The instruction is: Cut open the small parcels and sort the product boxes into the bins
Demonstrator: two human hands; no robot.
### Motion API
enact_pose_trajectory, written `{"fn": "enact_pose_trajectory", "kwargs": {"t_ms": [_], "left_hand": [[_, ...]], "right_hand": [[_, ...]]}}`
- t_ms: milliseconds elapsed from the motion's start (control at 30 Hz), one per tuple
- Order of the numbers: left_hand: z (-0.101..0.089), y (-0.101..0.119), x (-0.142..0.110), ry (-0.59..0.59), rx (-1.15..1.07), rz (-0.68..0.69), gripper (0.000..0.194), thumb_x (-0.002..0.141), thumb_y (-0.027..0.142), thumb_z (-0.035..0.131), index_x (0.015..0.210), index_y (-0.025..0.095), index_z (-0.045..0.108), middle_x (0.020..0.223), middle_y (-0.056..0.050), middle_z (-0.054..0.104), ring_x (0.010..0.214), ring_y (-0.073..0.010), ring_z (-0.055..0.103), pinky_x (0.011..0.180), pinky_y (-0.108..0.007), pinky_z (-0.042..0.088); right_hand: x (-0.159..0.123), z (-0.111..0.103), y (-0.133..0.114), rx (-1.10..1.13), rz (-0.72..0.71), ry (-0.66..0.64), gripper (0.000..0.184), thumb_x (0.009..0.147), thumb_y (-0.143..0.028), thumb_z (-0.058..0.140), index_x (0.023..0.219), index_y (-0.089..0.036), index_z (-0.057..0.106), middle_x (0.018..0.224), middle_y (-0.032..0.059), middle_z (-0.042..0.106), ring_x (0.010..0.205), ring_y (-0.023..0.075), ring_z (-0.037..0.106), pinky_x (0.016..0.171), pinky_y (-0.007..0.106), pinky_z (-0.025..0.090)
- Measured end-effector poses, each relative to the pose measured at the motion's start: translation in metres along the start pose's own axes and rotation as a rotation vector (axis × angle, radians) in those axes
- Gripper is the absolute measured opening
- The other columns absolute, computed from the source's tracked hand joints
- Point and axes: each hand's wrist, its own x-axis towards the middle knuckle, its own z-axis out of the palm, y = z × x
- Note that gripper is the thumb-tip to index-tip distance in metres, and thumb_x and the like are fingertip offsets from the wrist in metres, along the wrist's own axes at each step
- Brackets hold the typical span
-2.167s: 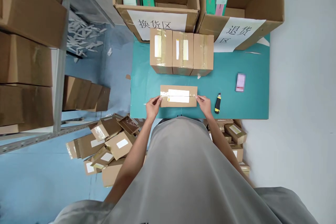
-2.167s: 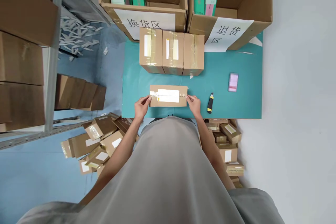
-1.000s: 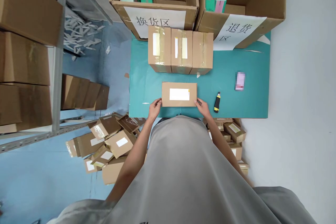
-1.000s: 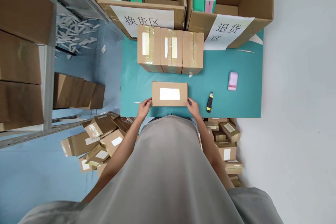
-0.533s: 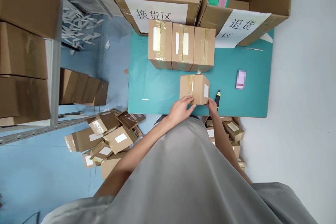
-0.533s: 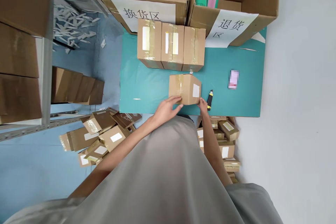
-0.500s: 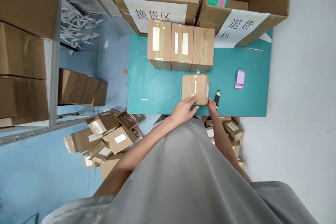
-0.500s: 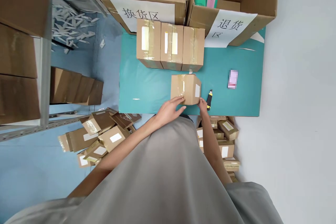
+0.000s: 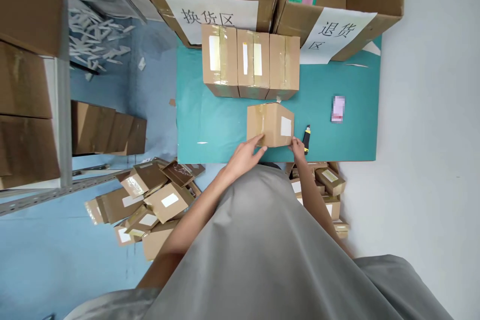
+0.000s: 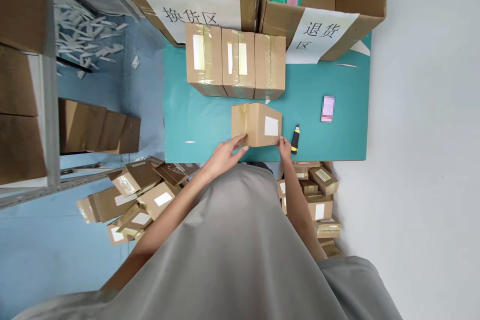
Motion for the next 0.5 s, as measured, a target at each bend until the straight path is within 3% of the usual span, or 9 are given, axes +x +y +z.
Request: {"fn": "enact_pose_trajectory", "kwargs": {"t_ms": [167,267,400,500], "left_hand": [[-0.031,-0.084,0.002,0.181,-0.175,-0.234,0.061,0.103,0.050,0.077,0.156,0.023,0.068,0.150,-0.013,0.077,0.134,-0.0383,0.076,0.114,-0.049,0.062],[-0.043,-0.129,0.012,0.190,-0.348,-0.380,0.056,0.102,0.042,0.072,0.151,0.015,0.069,0.140,-0.018,0.080,0.130,-0.0357,0.077,0.106,-0.048,0.065],[-0.058,-0.169,0.016,0.259,-0.384,-0.506,0.047,0.095,0.037,0.073,0.135,0.014,0.075,0.114,-0.014,0.085,0.104,-0.0306,0.078,0.093,-0.045,0.067],[-0.072,-0.189,0.012,0.359,-0.354,-0.535,0.038,0.093,0.044,0.071,0.118,0.016,0.080,0.109,-0.012,0.083,0.098,-0.0276,0.075,0.091,-0.042,0.066]], "right_hand": [[-0.005,0.028,-0.027,0.057,0.036,0.024,0.077,0.095,-0.074,0.063,0.137,-0.012,0.078,0.142,0.0238,0.080,0.133,0.0387,0.076,0.115,0.053,0.062],[-0.016,0.047,-0.054,-0.024,-0.004,-0.004,0.069,0.098,-0.068,0.067,0.140,-0.015,0.079,0.139,0.0213,0.081,0.131,0.0409,0.076,0.119,0.057,0.059],[-0.048,0.060,-0.097,-0.176,-0.114,-0.003,0.069,0.104,-0.060,0.062,0.153,-0.013,0.073,0.149,0.0234,0.074,0.131,0.0426,0.075,0.119,0.059,0.060],[-0.080,0.069,-0.133,-0.212,-0.274,-0.077,0.063,0.109,-0.055,0.061,0.161,-0.021,0.069,0.159,0.0180,0.068,0.144,0.0397,0.069,0.127,0.055,0.055]]}}
